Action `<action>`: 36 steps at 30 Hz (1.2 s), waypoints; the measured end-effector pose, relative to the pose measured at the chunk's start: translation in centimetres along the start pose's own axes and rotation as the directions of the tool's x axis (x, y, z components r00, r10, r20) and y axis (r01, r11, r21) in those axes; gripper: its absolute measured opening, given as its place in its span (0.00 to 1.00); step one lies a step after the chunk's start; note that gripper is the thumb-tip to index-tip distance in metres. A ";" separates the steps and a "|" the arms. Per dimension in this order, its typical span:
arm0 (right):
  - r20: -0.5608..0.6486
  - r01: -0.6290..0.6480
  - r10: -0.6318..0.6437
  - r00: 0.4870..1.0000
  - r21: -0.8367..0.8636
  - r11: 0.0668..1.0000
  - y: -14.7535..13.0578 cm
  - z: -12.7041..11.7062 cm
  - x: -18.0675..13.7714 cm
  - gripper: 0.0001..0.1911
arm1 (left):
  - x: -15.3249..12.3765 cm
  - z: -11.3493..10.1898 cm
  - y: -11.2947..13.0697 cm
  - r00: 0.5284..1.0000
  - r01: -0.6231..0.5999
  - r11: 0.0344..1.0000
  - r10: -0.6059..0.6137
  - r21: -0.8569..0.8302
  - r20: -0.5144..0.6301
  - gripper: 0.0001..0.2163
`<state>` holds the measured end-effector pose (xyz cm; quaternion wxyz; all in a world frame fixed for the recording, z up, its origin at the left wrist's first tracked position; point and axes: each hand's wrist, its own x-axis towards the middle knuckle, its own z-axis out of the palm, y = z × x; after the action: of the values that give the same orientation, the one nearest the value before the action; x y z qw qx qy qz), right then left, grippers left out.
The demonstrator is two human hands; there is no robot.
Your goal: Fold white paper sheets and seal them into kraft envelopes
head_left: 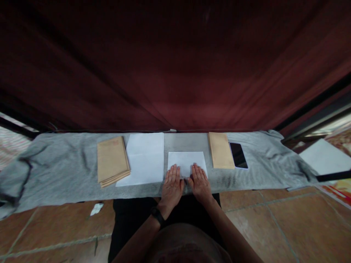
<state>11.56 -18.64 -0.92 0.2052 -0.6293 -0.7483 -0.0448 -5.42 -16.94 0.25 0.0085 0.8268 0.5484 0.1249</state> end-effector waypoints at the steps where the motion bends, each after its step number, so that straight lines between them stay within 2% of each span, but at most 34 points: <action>1: -0.017 -0.005 0.005 1.000 -0.014 1.000 0.6 -0.2 -0.3 0.32 | -0.1 -0.1 0.0 1.000 0.009 1.000 -0.009 -0.005 -0.004 0.28; 7: -0.060 -0.060 0.056 0.997 -0.069 0.996 3.3 -0.8 -2.1 0.33 | -0.9 -0.4 -0.1 0.999 0.040 0.999 -0.040 -0.009 -0.029 0.28; 11: -0.059 -0.087 0.085 0.995 -0.047 0.995 3.8 -0.9 -2.8 0.33 | -0.7 -0.7 -0.3 0.999 0.047 0.998 -0.048 -0.033 -0.024 0.27; 14: -0.046 -0.086 0.085 0.995 -0.013 0.996 3.0 -1.3 -3.1 0.32 | 1.3 -1.3 -0.8 0.999 0.025 0.998 -0.027 -0.059 -0.034 0.26; 18: 0.003 -0.052 0.052 0.999 0.023 0.998 1.3 -2.0 -3.6 0.31 | 6.4 -2.0 -1.7 0.999 -0.025 0.996 0.023 -0.085 -0.023 0.25; 23: 0.039 -0.032 0.030 0.999 0.043 0.999 0.5 -2.0 -4.1 0.28 | 11.5 -2.2 -2.5 0.995 0.000 0.998 0.007 -0.070 0.096 0.22; 30: 0.004 -0.035 0.035 0.999 0.061 0.998 1.3 -1.5 -4.0 0.27 | 13.4 -2.5 -3.4 0.988 0.020 0.994 -0.004 -0.103 0.156 0.14; 36: -0.026 -0.033 0.034 0.999 0.066 0.997 1.5 -1.2 -3.7 0.26 | 13.8 -3.1 -4.5 0.977 0.101 0.959 -0.046 -0.265 0.209 0.04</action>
<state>13.77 -22.18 -1.42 0.2366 -0.6340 -0.7358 -0.0252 -5.12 -3.00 5.29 0.1827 0.8050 0.5526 0.1153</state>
